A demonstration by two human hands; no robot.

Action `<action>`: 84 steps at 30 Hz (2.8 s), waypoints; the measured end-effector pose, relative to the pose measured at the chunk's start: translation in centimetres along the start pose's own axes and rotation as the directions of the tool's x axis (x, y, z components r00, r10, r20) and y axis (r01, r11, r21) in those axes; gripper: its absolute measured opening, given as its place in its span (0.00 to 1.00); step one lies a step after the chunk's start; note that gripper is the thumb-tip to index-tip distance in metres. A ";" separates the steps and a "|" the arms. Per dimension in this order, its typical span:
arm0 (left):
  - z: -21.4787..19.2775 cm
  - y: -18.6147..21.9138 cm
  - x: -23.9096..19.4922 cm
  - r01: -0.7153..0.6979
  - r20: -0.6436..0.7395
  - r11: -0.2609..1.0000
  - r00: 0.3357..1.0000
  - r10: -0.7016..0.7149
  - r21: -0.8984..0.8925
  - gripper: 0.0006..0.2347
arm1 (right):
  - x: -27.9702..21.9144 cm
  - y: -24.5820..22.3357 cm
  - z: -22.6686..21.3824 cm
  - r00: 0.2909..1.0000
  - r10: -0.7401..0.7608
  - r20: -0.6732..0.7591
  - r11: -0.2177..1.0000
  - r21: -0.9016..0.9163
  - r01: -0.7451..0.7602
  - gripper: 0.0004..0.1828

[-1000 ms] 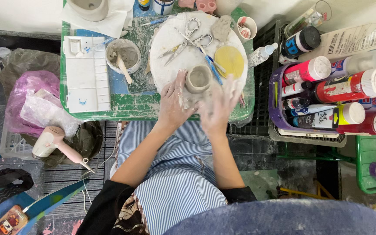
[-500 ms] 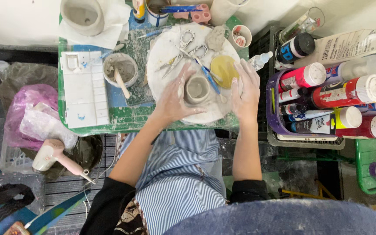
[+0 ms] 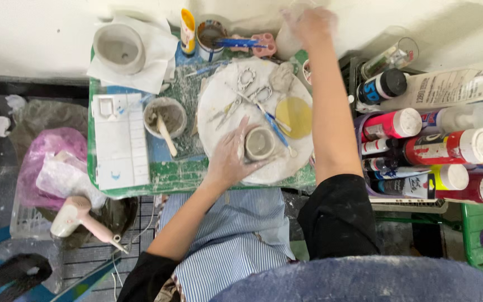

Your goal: The person paints a liquid substance onto the inside and outside of a small clay cup using a brush, then smooths the exterior of the cup with a yellow sponge.

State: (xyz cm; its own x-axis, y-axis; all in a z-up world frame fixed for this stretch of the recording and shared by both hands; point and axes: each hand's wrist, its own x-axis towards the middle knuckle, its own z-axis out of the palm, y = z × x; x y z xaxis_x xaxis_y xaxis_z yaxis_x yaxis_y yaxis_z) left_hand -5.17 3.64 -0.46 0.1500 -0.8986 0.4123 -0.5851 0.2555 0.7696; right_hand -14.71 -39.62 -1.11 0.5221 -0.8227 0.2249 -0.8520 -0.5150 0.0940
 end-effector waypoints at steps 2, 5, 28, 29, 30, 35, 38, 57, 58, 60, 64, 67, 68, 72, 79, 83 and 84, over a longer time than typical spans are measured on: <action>-0.2 -0.1 0.4 -0.011 0.014 1.000 1.000 0.011 0.015 0.50 | 0.7 -1.9 -0.8 0.998 0.007 0.068 0.997 -0.082 -0.001 0.50; -0.2 -0.3 0.6 -0.071 -0.003 0.997 0.997 0.071 0.026 0.52 | -1.8 -3.0 -4.0 0.953 0.087 0.290 0.995 0.015 -0.095 0.48; -0.3 -0.7 0.4 -0.041 -0.014 0.991 0.999 0.039 -0.128 0.55 | -32.8 -11.0 -15.0 0.969 -0.225 -0.101 0.778 0.580 0.241 0.38; -0.3 -0.7 0.2 -0.038 -0.009 0.991 0.999 0.038 -0.129 0.56 | -32.8 -11.1 -14.9 0.960 -0.261 -0.102 0.781 0.562 0.272 0.37; -0.2 -0.7 0.1 -0.008 0.017 0.992 1.000 0.010 -0.126 0.55 | -32.8 -11.2 -14.7 0.949 -0.297 -0.102 0.783 0.543 0.303 0.36; 0.3 -0.8 0.0 0.023 0.076 0.987 0.996 -0.036 0.159 0.54 | -32.2 -10.5 -14.4 0.945 -0.303 -0.121 0.761 0.567 0.316 0.28; 0.2 -0.5 0.0 -0.017 0.037 0.986 0.999 0.011 0.165 0.49 | -31.4 -9.7 -14.9 0.961 -0.252 -0.114 0.748 0.607 0.268 0.30; 0.5 -0.6 -0.2 -0.001 -0.011 0.987 1.000 0.003 0.163 0.51 | -31.1 -9.9 -14.4 0.822 -0.524 -0.223 0.640 0.533 0.553 0.32; 0.4 -0.6 -0.2 0.016 -0.011 0.989 1.000 -0.014 0.145 0.51 | -31.1 -10.1 -14.3 0.805 -0.552 -0.219 0.656 0.483 0.580 0.33; 0.5 -0.6 -0.4 0.027 -0.016 0.991 1.000 -0.025 0.134 0.51 | -30.7 -10.0 -14.0 0.807 -0.542 -0.233 0.696 0.413 0.587 0.36; 0.6 -0.6 -0.3 0.006 -0.002 0.985 1.000 -0.005 0.174 0.50 | -29.1 -9.1 -14.0 0.845 -0.476 -0.244 0.799 0.281 0.531 0.41; 0.4 -0.6 -0.4 -0.017 -0.032 0.986 0.999 0.023 0.166 0.49 | -29.9 -8.8 -14.4 0.908 -0.370 -0.196 0.771 0.481 0.418 0.39; 0.3 -0.7 -0.6 -0.028 -0.055 0.987 0.998 0.037 0.155 0.49 | -30.4 -9.0 -14.3 0.913 -0.357 -0.200 0.771 0.489 0.408 0.36; 0.4 -0.2 -2.0 -0.034 -0.189 0.996 0.981 0.050 0.086 0.44 | -33.5 -10.6 -14.3 0.962 -0.213 -0.168 0.798 0.538 0.271 0.25; 0.4 1.5 -4.3 -0.004 -0.130 0.997 0.991 0.015 0.082 0.38 | -34.7 -13.1 -14.7 0.991 -0.106 -0.085 0.753 0.644 0.135 0.24; 0.4 1.2 -4.0 -0.035 -0.137 0.992 0.989 0.051 0.121 0.38 | -35.1 -13.3 -15.0 0.990 -0.116 -0.085 0.722 0.677 0.143 0.21; 0.4 1.1 -4.2 -0.044 -0.135 0.994 0.989 0.058 0.098 0.37 | -35.3 -13.1 -15.2 0.987 -0.116 -0.113 0.708 0.687 0.162 0.20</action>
State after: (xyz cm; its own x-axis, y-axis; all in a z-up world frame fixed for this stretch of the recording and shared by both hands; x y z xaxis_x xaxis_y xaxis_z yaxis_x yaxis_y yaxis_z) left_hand -6.75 7.55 -1.50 0.2220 -0.8262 0.5178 -0.6664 0.2590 0.6991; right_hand -22.54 -0.18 4.43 0.6100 -0.7246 0.3207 -0.4919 -0.6636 -0.5637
